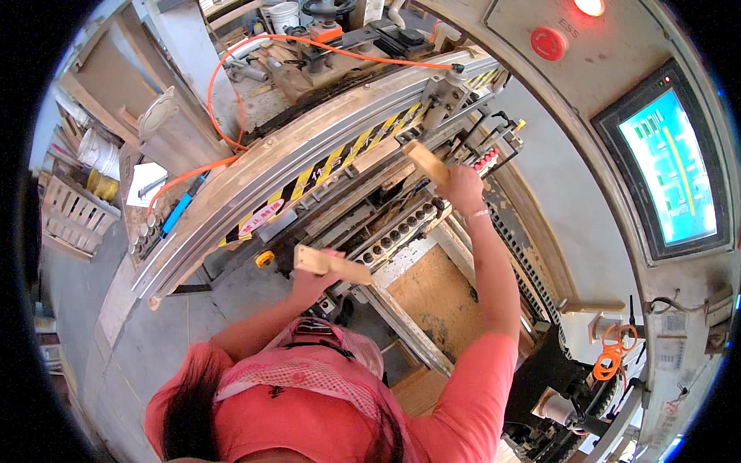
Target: The person repeatedly picks up small wooden blocks from a stack and feeds them into a woodworking machine. After the machine processes each block, the person removes it and places it onto a growing pile of finished pieces. The task involves continuous handling of raw and processed wood blocks.
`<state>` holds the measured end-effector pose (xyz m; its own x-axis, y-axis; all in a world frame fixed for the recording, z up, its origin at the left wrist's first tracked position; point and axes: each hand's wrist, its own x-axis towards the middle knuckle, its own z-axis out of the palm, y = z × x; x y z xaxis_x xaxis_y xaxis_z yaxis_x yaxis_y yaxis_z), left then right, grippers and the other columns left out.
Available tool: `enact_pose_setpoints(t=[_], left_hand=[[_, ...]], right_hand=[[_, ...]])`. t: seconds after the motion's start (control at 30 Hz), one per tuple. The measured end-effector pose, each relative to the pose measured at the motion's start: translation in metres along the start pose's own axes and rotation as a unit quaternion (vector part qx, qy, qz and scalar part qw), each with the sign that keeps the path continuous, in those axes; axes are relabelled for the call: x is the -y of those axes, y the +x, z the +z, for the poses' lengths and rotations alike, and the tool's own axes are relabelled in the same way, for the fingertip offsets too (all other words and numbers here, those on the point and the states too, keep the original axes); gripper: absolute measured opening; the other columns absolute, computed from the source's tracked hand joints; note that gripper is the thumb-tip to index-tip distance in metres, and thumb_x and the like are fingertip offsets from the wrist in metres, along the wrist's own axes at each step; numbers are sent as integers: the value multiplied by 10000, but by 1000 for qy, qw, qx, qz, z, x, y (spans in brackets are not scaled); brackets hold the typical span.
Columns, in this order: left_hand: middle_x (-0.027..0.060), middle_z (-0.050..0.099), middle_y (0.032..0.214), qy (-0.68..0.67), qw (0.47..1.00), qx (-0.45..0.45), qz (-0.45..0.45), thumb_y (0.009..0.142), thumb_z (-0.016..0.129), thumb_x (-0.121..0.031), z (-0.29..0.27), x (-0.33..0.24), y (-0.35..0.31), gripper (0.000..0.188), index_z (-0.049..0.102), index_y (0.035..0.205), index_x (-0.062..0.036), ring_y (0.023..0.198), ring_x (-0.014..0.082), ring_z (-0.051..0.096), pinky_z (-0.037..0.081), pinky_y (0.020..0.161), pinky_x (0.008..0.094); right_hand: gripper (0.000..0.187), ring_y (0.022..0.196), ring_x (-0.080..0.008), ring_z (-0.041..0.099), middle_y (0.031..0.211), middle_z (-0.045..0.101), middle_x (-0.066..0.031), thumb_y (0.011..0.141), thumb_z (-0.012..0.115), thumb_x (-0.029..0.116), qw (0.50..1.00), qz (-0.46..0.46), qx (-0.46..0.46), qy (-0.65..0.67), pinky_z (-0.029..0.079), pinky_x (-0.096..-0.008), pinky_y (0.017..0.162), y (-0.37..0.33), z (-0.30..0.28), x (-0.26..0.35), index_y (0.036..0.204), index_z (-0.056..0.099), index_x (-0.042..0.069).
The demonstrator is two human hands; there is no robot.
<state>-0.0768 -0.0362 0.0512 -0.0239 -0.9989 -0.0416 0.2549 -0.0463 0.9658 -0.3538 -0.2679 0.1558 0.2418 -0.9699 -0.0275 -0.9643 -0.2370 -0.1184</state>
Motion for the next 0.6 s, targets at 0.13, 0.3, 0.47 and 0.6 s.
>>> enact_pose_setpoints(t=[0.13, 0.3, 0.47, 0.6], left_hand=[[90, 628, 1082, 74, 997, -34, -19, 730, 697, 35, -24, -9, -35, 440, 529, 1136, 7, 976, 140, 604, 504, 844, 294], [84, 633, 1078, 121, 992, -26, -25, 702, 741, 25, -34, 2, -52, 461, 546, 1119, 3, 960, 130, 605, 511, 820, 288], [78, 637, 1067, 91, 995, -32, -25, 705, 753, 14, -33, 5, -53, 452, 557, 1113, 1, 956, 126, 605, 511, 822, 289], [69, 636, 1066, 87, 995, -22, -42, 713, 740, 15, -35, 2, -52, 439, 563, 1114, -6, 950, 114, 601, 507, 826, 284]], right_hand=[[358, 787, -334, 632, 798, 648, -164, 596, 746, 326, 998, 11, -45, -37, 514, -424, 702, 55, 49, -20, 783, 661, 34], [392, 861, -305, 650, 902, 670, -156, 596, 770, 289, 997, 32, -4, -64, 532, -373, 778, 81, 66, -10, 858, 680, 13], [528, 935, -326, 614, 891, 663, -180, 636, 739, 465, 994, 65, -74, -39, 504, -397, 798, 76, 75, -6, 907, 659, 19], [520, 997, -311, 576, 911, 656, -170, 681, 705, 450, 995, 54, -61, -55, 476, -384, 855, 66, 63, 1, 960, 634, 17]])
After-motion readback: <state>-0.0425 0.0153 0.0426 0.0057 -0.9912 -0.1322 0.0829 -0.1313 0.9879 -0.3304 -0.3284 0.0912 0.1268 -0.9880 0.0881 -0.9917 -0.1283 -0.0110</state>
